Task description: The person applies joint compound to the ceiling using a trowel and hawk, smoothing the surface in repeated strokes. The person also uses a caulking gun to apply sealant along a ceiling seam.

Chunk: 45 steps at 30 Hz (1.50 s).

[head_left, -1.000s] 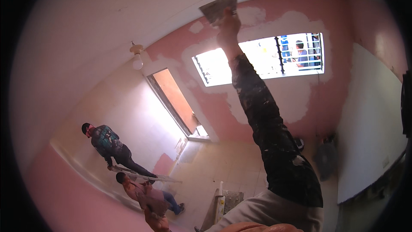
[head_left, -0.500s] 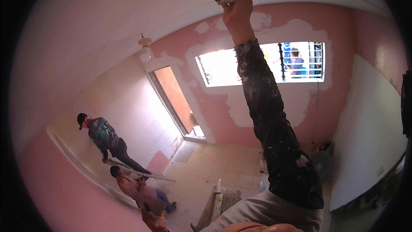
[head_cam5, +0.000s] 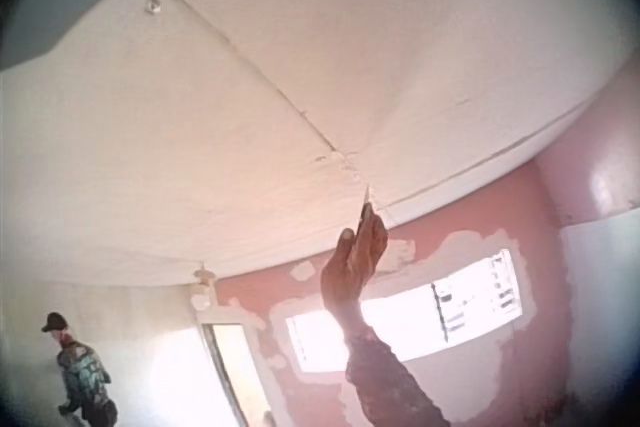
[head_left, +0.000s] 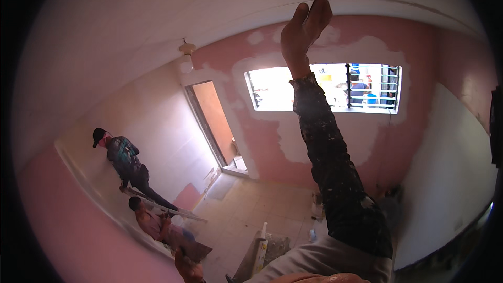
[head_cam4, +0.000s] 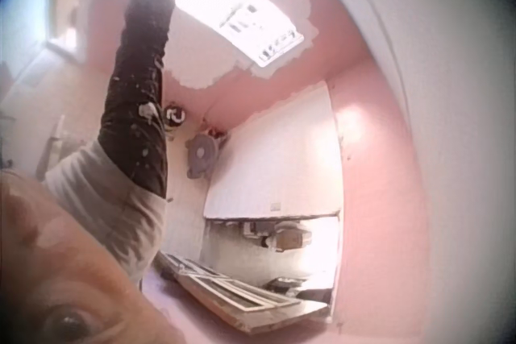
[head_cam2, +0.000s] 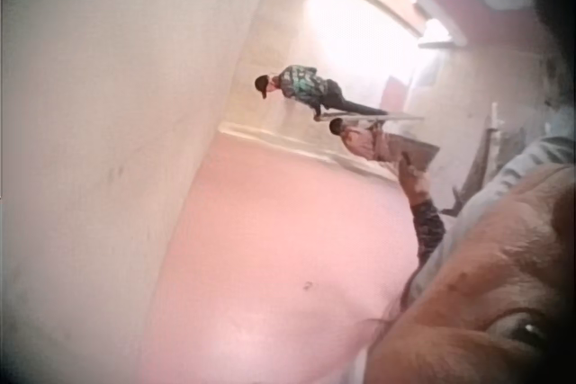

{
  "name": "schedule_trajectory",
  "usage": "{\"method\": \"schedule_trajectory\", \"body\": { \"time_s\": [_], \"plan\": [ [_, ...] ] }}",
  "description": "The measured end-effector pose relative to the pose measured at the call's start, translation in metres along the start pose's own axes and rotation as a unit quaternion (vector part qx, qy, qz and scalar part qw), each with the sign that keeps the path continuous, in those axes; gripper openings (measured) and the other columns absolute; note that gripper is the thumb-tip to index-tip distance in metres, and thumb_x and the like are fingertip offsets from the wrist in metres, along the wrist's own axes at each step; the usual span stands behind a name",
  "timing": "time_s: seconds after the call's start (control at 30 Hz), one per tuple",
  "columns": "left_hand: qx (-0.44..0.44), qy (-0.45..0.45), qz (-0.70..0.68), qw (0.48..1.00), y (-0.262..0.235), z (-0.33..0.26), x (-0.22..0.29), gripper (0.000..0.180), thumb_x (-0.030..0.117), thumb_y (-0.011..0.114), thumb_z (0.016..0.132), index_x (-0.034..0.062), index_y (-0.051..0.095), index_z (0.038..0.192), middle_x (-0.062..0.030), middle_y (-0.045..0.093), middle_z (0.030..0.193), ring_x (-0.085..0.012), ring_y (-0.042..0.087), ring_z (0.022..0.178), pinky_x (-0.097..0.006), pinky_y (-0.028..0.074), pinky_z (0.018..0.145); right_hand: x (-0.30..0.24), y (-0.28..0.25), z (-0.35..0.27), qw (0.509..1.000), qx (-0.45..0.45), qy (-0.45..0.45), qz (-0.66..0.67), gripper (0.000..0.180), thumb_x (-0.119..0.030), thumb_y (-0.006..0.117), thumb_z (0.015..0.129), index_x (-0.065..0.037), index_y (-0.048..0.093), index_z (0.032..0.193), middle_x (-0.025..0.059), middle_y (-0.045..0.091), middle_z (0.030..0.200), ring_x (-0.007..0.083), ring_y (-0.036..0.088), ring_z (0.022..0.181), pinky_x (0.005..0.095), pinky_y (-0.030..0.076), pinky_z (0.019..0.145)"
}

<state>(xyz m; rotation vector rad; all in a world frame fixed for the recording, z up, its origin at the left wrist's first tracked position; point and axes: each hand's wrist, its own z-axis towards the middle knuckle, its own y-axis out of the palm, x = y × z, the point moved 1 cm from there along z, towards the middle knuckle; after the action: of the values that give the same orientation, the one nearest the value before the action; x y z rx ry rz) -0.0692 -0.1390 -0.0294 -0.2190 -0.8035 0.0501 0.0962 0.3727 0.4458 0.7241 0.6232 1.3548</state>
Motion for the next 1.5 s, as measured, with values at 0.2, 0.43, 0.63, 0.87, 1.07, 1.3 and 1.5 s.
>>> {"method": "schedule_trajectory", "body": {
  "time_s": [0.2, 0.43, 0.63, 0.87, 1.07, 1.3, 1.5],
  "plan": [
    [-0.034, -0.219, -0.545, 0.808, 0.017, 0.015, 0.029, 0.046, 0.028, 0.059, 0.097, 0.003, 0.051, 0.134, -0.0081, 0.06, 0.13, -0.0232, 0.058, 0.118, -0.04, 0.043, 0.104, -0.027, 0.025, 0.021, 0.997, 0.059, -0.016, -0.039, 0.059, -0.01, 0.051, 0.096, 0.004, 0.03, 0.149, 0.0278, 0.037, 0.135, 0.0419, 0.038, 0.119, 0.051, 0.034, 0.099],
    [0.011, -0.232, -0.498, 0.835, 0.004, -0.007, 0.014, 0.048, 0.032, 0.06, 0.096, 0.0051, 0.052, 0.135, -0.0099, 0.061, 0.127, -0.0293, 0.058, 0.117, -0.046, 0.043, 0.105, -0.007, -0.035, 0.013, 0.569, -0.049, 0.532, 0.625, 0.037, -0.019, 0.042, 0.102, 0.007, 0.046, 0.129, 0.0214, 0.061, 0.107, 0.0343, 0.063, 0.096, 0.0448, 0.055, 0.07],
    [-0.019, -0.265, -0.547, 0.794, 0.016, 0.012, 0.049, 0.048, 0.035, 0.062, 0.095, 0.0067, 0.053, 0.133, -0.0105, 0.064, 0.122, -0.0305, 0.06, 0.112, -0.046, 0.043, 0.104, 0.032, -0.049, 0.127, 0.32, -0.223, 0.497, 0.775, 0.034, -0.001, 0.042, 0.096, 0.019, 0.041, 0.124, 0.0272, 0.053, 0.109, 0.0262, 0.055, 0.091, 0.0266, 0.056, 0.066],
    [-0.011, -0.261, -0.554, 0.79, 0.028, 0.006, 0.02, 0.046, 0.033, 0.06, 0.097, 0.0053, 0.054, 0.132, -0.0128, 0.061, 0.128, -0.0277, 0.058, 0.117, -0.043, 0.042, 0.107, 0.081, -0.077, 0.088, 0.541, -0.098, 0.55, 0.629, 0.034, -0.003, 0.041, 0.097, 0.02, 0.042, 0.122, 0.0302, 0.055, 0.108, 0.0251, 0.059, 0.073, 0.0246, 0.056, 0.062],
    [-0.037, -0.243, -0.515, 0.821, 0.035, 0.014, 0.032, 0.048, 0.033, 0.057, 0.099, 0.0027, 0.05, 0.136, -0.0139, 0.06, 0.129, -0.0281, 0.057, 0.119, -0.044, 0.042, 0.106, 0.144, -0.023, 0.099, 0.508, -0.127, 0.557, 0.644, 0.028, -0.001, 0.038, 0.097, 0.02, 0.042, 0.114, 0.0293, 0.058, 0.096, 0.0306, 0.058, 0.079, 0.0291, 0.054, 0.061],
    [-0.023, -0.278, -0.551, 0.786, 0.026, 0.009, 0.042, 0.05, 0.035, 0.059, 0.097, 0.004, 0.051, 0.136, -0.0127, 0.062, 0.126, -0.0286, 0.059, 0.115, -0.044, 0.043, 0.103, 0.175, -0.052, 0.068, 0.462, -0.093, 0.568, 0.675, 0.032, -0.006, 0.037, 0.098, 0.021, 0.045, 0.111, 0.0324, 0.057, 0.098, 0.0244, 0.057, 0.074, 0.0241, 0.052, 0.057],
    [-0.008, -0.281, -0.556, 0.782, 0.034, 0.017, 0.039, 0.049, 0.033, 0.059, 0.097, 0.0044, 0.051, 0.136, -0.0115, 0.062, 0.127, -0.0281, 0.059, 0.116, -0.044, 0.043, 0.104, 0.206, -0.005, 0.067, 0.459, -0.138, 0.575, 0.663, 0.034, -0.005, 0.038, 0.097, 0.023, 0.043, 0.115, 0.0312, 0.057, 0.101, 0.022, 0.056, 0.074, 0.0207, 0.049, 0.054]
  ]
}}
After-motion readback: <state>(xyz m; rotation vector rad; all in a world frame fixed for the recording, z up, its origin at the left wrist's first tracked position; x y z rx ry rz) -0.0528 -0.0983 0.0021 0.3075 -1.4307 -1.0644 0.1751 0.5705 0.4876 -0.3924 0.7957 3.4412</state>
